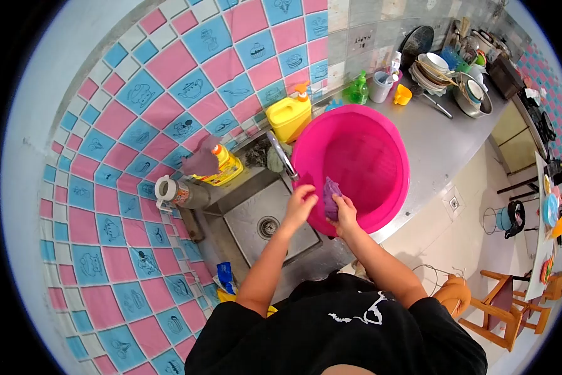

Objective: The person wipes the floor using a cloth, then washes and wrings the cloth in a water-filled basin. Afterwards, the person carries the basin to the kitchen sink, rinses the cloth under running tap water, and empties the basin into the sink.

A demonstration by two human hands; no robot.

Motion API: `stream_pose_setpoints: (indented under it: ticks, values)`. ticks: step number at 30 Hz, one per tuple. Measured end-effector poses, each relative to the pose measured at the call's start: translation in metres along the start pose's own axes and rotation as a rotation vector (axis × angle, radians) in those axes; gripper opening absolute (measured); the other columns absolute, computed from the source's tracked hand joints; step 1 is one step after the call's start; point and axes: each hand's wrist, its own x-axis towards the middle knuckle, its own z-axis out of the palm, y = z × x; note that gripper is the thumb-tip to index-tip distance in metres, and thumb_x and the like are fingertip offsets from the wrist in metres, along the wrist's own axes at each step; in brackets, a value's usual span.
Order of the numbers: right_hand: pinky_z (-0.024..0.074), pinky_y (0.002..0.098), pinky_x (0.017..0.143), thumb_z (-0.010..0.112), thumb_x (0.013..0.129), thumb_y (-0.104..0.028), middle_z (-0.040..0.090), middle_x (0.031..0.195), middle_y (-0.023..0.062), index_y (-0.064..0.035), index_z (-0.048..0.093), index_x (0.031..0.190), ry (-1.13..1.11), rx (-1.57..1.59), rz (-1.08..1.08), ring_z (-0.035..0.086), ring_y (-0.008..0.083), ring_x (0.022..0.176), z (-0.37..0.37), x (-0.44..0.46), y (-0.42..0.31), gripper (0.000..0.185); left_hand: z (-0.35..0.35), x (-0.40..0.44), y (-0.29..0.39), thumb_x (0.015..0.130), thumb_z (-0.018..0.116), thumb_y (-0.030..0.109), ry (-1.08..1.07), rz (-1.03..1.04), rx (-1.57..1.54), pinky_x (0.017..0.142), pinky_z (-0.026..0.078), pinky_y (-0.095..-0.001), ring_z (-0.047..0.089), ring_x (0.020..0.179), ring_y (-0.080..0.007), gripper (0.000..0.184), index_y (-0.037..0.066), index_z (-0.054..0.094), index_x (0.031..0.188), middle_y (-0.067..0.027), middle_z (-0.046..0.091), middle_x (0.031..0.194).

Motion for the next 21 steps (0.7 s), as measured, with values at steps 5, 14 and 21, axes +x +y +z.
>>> stream_pose_setpoints:
  ticks: [5, 14, 21]
  values:
    - [0.0464, 0.0326, 0.052, 0.063, 0.076, -0.029, 0.056, 0.089, 0.0024, -0.0135, 0.053, 0.108, 0.070, -0.078, 0.012, 0.054, 0.0158, 0.076, 0.013, 0.001, 0.017, 0.037, -0.048, 0.065, -0.039, 0.082, 0.059, 0.015, 0.548, -0.097, 0.249, 0.077, 0.047, -0.0338, 0.061, 0.083, -0.0258, 0.038, -0.002, 0.050, 0.115, -0.0169, 0.057, 0.103]
    - [0.0440, 0.0254, 0.077, 0.068, 0.074, -0.014, 0.061, 0.096, 0.0072, 0.0023, 0.054, 0.110, -0.010, -0.105, -0.276, 0.057, 0.0150, 0.085, 0.026, 0.020, 0.045, 0.043, -0.080, 0.143, -0.069, 0.086, 0.051, 0.028, 0.562, -0.065, 0.428, 0.076, 0.045, -0.0419, 0.057, 0.088, -0.0372, 0.030, 0.004, 0.063, 0.099, -0.0198, 0.062, 0.094]
    - [0.0448, 0.0257, 0.075, 0.070, 0.072, -0.013, 0.061, 0.094, 0.0083, 0.0023, 0.054, 0.109, -0.016, -0.204, -0.343, 0.057, 0.0146, 0.082, 0.044, 0.027, 0.049, 0.043, -0.091, 0.159, -0.068, 0.083, 0.056, 0.033, 0.527, -0.139, 0.486, 0.064, 0.046, -0.0431, 0.060, 0.070, -0.0364, 0.030, 0.005, 0.068, 0.082, -0.0194, 0.063, 0.076]
